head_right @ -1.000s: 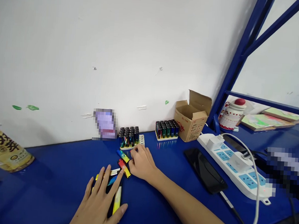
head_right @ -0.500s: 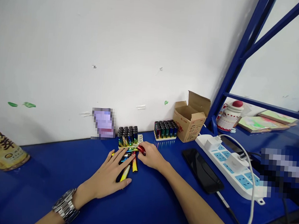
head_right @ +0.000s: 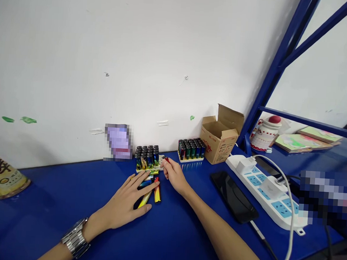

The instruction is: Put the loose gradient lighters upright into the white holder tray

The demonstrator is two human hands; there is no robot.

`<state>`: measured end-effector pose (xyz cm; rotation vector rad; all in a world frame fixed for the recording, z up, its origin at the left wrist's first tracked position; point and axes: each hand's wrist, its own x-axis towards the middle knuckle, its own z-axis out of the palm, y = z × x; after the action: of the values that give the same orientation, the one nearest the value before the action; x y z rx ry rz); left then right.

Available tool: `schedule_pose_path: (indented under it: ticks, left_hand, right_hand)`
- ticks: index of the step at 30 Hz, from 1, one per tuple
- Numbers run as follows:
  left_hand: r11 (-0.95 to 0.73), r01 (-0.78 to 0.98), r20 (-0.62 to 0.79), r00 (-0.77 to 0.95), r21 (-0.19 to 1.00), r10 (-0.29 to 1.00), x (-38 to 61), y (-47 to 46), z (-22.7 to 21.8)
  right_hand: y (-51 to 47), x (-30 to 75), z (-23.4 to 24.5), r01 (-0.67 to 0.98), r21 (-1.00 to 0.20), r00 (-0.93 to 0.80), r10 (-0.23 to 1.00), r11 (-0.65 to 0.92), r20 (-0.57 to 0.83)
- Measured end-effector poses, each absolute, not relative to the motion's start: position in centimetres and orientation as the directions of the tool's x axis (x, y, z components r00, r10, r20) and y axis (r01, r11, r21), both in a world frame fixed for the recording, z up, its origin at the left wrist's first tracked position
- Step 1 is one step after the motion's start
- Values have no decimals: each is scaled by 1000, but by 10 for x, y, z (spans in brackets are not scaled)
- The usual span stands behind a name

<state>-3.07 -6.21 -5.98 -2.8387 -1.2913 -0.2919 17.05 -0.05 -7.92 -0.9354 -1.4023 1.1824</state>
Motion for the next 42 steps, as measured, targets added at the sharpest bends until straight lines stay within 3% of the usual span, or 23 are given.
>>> schedule_pose_path:
  ticks: [3,7,11,16,23,33,38,42]
  left_hand:
    - [-645,759,235,613,87,754,-30,-65,-58]
    - [-581,808,312,531,92,788,-29,-68,-59]
    - [-521,852,367,472,42,801,-29,-68,-65]
    - [-559,828,327,517,42,791,-30,-66,-66]
    - [-549,829,305,499,105,811,-26,-69,-58]
    - [-535,839,338,477,98,811,-25,-68,-61]
    - [-525,847,361,465,83,808,-25,-68,-62]
    - [-523,848,357,464,88,811,-25,-68,-62]
  right_hand:
    - [1,172,-78,-214,-970,-154,976,117,151]
    - [-1,174,-75,-304,-950,-132,984,77,122]
    - [-5,172,-74,-230,-969,-131,984,86,118]
    - [-2,170,-81,-90,-992,-18,996,89,91]
    - [1,168,-86,98,-972,55,974,215,221]
    - [-2,167,-76,74,-986,-30,989,149,147]
    - [-2,167,-81,70,-981,28,983,178,181]
    - [0,165,-82,-24,-976,-30,976,216,217]
